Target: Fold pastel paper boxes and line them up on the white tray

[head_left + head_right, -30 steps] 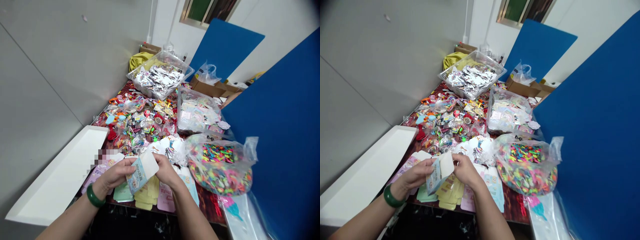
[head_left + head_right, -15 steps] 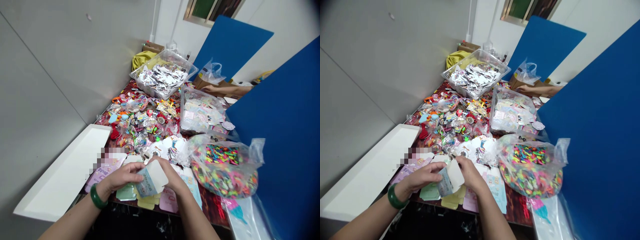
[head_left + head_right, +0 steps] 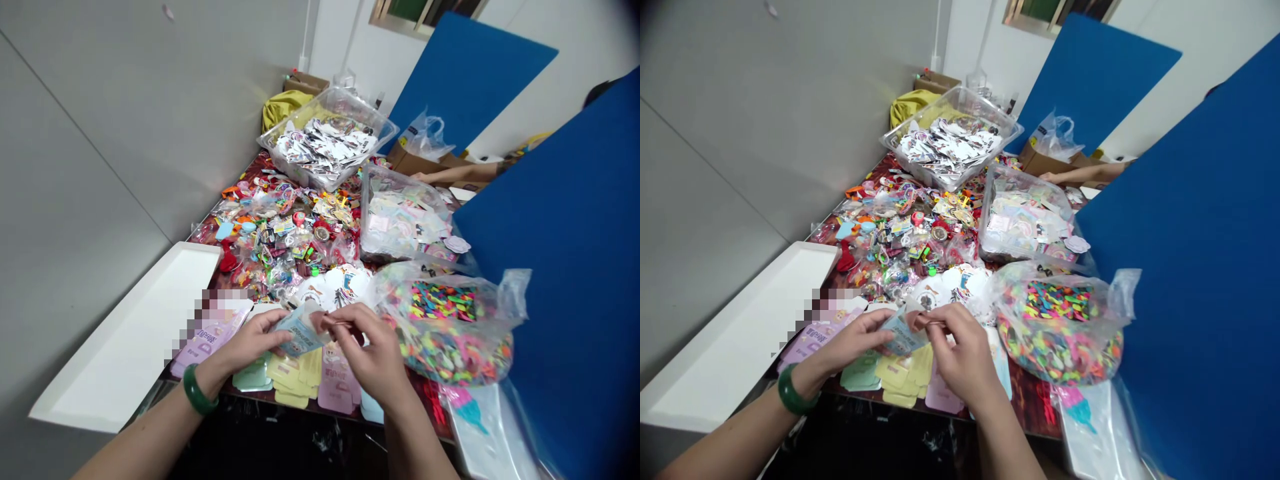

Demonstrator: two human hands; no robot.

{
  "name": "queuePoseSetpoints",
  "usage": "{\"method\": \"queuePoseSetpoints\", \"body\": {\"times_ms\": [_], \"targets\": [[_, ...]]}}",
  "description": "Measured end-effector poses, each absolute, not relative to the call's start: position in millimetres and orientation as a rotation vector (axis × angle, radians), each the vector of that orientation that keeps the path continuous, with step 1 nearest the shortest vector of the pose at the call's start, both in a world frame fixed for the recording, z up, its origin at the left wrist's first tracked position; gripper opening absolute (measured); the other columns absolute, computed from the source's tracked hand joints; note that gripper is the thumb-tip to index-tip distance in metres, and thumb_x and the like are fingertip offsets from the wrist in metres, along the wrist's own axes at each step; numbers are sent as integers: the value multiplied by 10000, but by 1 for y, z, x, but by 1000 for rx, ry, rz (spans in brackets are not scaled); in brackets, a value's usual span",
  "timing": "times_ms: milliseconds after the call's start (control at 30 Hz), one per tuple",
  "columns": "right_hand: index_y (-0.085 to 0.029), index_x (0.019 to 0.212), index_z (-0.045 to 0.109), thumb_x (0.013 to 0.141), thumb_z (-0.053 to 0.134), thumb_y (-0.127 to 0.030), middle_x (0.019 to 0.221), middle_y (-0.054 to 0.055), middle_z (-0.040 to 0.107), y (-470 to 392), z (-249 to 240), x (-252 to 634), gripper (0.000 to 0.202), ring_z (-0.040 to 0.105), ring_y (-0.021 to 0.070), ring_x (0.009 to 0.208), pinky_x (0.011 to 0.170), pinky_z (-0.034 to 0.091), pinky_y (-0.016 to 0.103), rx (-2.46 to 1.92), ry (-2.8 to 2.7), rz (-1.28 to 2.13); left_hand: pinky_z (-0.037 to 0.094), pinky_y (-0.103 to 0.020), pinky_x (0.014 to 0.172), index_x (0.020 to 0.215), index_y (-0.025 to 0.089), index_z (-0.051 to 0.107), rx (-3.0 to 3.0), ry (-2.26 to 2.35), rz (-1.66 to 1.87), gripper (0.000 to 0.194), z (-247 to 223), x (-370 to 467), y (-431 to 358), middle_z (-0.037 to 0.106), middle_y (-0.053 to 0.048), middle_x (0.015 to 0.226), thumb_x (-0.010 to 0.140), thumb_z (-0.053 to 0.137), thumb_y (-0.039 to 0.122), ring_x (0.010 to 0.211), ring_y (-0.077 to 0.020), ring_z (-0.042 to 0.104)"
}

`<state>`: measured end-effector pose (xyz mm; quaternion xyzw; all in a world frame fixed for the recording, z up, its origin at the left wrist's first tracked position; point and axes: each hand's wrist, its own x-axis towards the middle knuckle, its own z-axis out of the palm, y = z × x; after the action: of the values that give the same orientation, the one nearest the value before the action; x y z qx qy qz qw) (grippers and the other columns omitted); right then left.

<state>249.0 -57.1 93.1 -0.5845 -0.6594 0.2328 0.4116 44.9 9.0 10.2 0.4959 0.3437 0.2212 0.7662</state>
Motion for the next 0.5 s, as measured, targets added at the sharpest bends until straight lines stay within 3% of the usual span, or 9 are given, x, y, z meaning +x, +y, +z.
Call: {"method": "queuePoseSetpoints", "body": {"times_ms": [200, 333, 500], "targets": [[-189, 1059, 622, 861, 448, -124, 867, 85, 608, -54, 78, 236, 271, 573, 187, 793, 668, 481, 288, -1565, -2144, 202, 471, -263, 734, 1036, 198, 648, 1320, 771, 553, 304, 13, 49, 7, 634, -41, 1013, 765, 663, 334, 889, -207, 573], [-171, 913, 651, 838, 456, -102, 836, 80, 588, -52, 75, 231, 220, 568, 170, 735, 640, 469, 270, -1592, -2106, 276, 419, -283, 872, 1046, 205, 656, 1455, 817, 621, 294, 16, 49, 7, 659, -38, 1023, 769, 657, 303, 966, -225, 571], [-206, 809, 651, 816, 481, -78, 761, 34, 623, -55, 86, 232, 213, 574, 175, 761, 692, 449, 278, -1577, -2058, 530, 421, -279, 857, 1028, 199, 659, 1526, 798, 591, 252, 25, 50, 3, 669, -40, 1010, 785, 625, 257, 961, -226, 582]]}}
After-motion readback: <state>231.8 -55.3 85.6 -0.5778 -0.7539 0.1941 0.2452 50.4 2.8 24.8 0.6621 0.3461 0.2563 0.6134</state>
